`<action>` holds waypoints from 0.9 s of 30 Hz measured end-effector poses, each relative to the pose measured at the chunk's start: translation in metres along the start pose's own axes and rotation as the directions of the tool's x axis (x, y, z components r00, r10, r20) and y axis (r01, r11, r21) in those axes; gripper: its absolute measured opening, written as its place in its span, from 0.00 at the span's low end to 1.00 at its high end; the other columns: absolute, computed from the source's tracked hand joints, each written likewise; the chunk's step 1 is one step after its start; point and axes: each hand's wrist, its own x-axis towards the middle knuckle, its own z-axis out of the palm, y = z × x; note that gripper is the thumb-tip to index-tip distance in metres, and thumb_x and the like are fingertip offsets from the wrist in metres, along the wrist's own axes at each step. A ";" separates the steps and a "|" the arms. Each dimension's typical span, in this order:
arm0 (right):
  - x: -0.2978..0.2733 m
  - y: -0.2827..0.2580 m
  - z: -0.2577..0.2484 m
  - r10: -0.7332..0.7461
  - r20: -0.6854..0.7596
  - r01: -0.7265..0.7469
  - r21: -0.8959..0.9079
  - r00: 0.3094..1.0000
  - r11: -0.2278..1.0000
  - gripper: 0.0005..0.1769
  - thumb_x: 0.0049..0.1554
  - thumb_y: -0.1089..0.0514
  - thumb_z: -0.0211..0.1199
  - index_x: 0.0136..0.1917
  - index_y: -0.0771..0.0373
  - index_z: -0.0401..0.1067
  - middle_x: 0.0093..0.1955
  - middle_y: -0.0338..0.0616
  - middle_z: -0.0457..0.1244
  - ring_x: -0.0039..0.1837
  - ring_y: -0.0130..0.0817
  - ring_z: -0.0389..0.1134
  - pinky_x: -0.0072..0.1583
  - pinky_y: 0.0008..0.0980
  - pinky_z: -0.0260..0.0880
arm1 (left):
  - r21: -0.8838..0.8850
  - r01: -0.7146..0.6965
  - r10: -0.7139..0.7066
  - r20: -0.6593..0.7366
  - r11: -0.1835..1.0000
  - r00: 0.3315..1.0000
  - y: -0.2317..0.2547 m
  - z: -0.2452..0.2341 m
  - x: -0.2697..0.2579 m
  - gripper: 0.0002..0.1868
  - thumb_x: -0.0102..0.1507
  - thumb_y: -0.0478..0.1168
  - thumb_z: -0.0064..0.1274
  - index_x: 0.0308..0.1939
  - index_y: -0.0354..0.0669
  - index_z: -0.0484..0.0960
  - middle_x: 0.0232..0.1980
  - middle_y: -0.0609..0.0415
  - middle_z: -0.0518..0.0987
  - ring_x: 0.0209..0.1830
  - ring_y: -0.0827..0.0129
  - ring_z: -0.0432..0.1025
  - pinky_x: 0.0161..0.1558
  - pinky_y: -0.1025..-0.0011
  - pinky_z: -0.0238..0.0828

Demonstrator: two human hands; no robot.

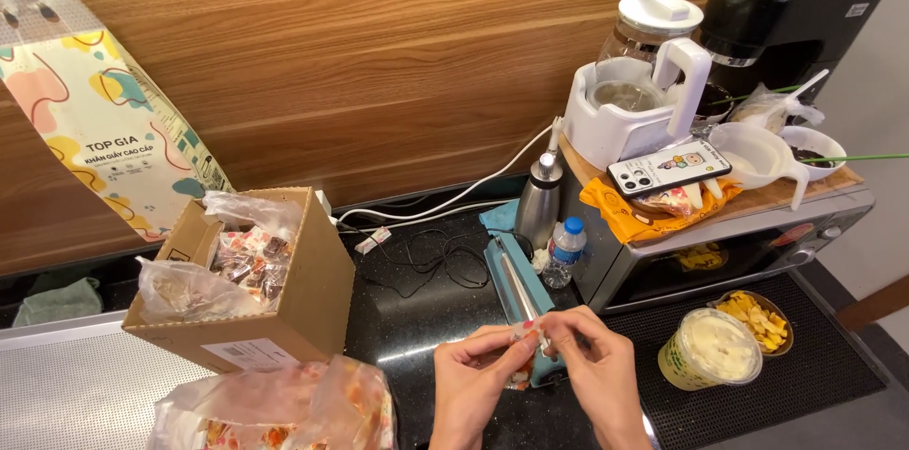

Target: Using a manual impulse heat sealer to close small plastic bags containing snacks and organizing them into a cardboard box.

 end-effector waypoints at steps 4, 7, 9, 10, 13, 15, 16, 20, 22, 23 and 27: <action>0.012 -0.016 -0.011 0.097 0.124 -0.090 -0.064 0.988 0.994 0.12 0.62 0.61 0.75 0.53 0.70 0.94 0.52 0.48 0.76 0.49 0.37 0.76 0.54 0.34 0.78 | 0.079 0.063 -0.065 0.022 0.995 0.998 0.002 -0.006 0.000 0.07 0.61 0.25 0.77 0.41 0.21 1.01 0.34 0.38 0.91 0.31 0.65 0.77 0.33 0.70 0.74; 0.022 -0.011 -0.016 0.055 0.273 -0.022 -0.124 0.960 0.992 0.05 0.56 0.67 0.81 0.47 0.68 0.95 0.46 0.47 0.78 0.48 0.34 0.79 0.52 0.32 0.81 | 0.097 0.063 -0.072 0.088 0.993 0.994 0.002 -0.007 -0.001 0.04 0.61 0.24 0.76 0.34 0.20 0.98 0.30 0.38 0.88 0.24 0.65 0.70 0.27 0.68 0.67; 0.027 -0.007 -0.015 0.044 0.320 0.014 -0.177 0.947 0.984 0.03 0.54 0.66 0.84 0.39 0.67 0.96 0.40 0.45 0.78 0.44 0.32 0.77 0.49 0.30 0.79 | 0.132 0.058 -0.072 0.106 0.990 0.992 0.001 -0.007 0.003 0.07 0.61 0.23 0.77 0.28 0.22 0.96 0.33 0.38 0.91 0.23 0.65 0.71 0.27 0.67 0.69; 0.029 -0.005 -0.014 0.062 0.285 -0.001 -0.211 0.956 0.978 0.03 0.53 0.66 0.84 0.38 0.67 0.96 0.38 0.44 0.77 0.43 0.31 0.76 0.48 0.30 0.77 | 0.210 0.113 -0.129 0.062 0.971 0.990 0.001 -0.007 0.005 0.05 0.61 0.26 0.77 0.30 0.26 0.98 0.34 0.43 0.93 0.30 0.70 0.76 0.34 0.70 0.73; 0.031 0.010 -0.004 0.116 0.182 -0.064 -0.266 0.976 0.962 0.03 0.54 0.65 0.85 0.38 0.66 0.97 0.37 0.42 0.75 0.42 0.30 0.73 0.47 0.30 0.73 | 0.208 0.219 -0.216 -0.036 0.953 0.976 -0.016 -0.008 0.016 0.05 0.61 0.30 0.77 0.38 0.29 1.01 0.37 0.45 0.96 0.36 0.72 0.83 0.41 0.74 0.81; 0.032 0.027 0.005 0.147 0.113 -0.110 -0.284 0.983 0.952 0.03 0.55 0.64 0.85 0.40 0.65 0.97 0.38 0.40 0.75 0.42 0.30 0.72 0.47 0.30 0.70 | 0.130 0.260 -0.251 -0.083 0.957 0.965 -0.028 -0.005 0.023 0.10 0.62 0.31 0.78 0.45 0.26 1.02 0.39 0.41 0.97 0.36 0.68 0.86 0.41 0.73 0.84; 0.031 0.037 0.008 0.090 0.050 -0.072 -0.294 0.995 0.953 0.03 0.55 0.65 0.83 0.39 0.64 0.95 0.38 0.38 0.75 0.43 0.28 0.74 0.48 0.28 0.71 | 0.056 0.335 -0.324 -0.148 0.941 0.934 -0.032 -0.002 0.025 0.12 0.64 0.32 0.77 0.48 0.24 1.01 0.36 0.37 0.93 0.33 0.64 0.83 0.36 0.69 0.85; 0.041 0.104 0.008 -0.383 0.070 0.357 -0.545 0.921 0.759 0.04 0.59 0.58 0.75 0.44 0.51 0.90 0.44 0.27 0.74 0.51 0.29 0.71 0.59 0.32 0.68 | 0.003 0.449 -0.436 -0.231 0.894 0.870 -0.046 0.003 0.050 0.11 0.68 0.32 0.74 0.48 0.22 0.99 0.39 0.40 0.87 0.32 0.62 0.79 0.28 0.66 0.85; 0.053 0.126 0.001 -0.334 0.119 0.320 -0.686 0.935 0.653 0.13 0.61 0.48 0.73 0.59 0.48 0.85 0.56 0.31 0.69 0.61 0.35 0.69 0.63 0.42 0.68 | 0.114 0.457 -0.425 -0.225 0.882 0.877 -0.064 -0.011 0.080 0.12 0.66 0.33 0.75 0.49 0.24 0.99 0.36 0.43 0.89 0.29 0.67 0.79 0.25 0.71 0.84; 0.059 0.137 -0.003 -0.278 0.150 0.281 -0.804 0.949 0.524 0.27 0.64 0.38 0.70 0.73 0.45 0.80 0.69 0.35 0.64 0.71 0.41 0.68 0.67 0.51 0.67 | 0.230 0.460 -0.416 -0.217 0.857 0.883 -0.073 -0.019 0.095 0.13 0.64 0.35 0.77 0.50 0.27 0.99 0.33 0.46 0.91 0.25 0.73 0.80 0.23 0.75 0.82; 0.081 0.179 -0.018 -0.076 0.253 0.263 -0.889 0.964 0.376 0.41 0.66 0.35 0.65 0.87 0.45 0.62 0.80 0.44 0.57 0.76 0.49 0.64 0.70 0.52 0.70 | 0.390 0.465 -0.426 -0.188 0.795 0.885 -0.085 -0.046 0.143 0.06 0.67 0.33 0.75 0.42 0.30 0.98 0.30 0.50 0.87 0.23 0.74 0.77 0.20 0.78 0.76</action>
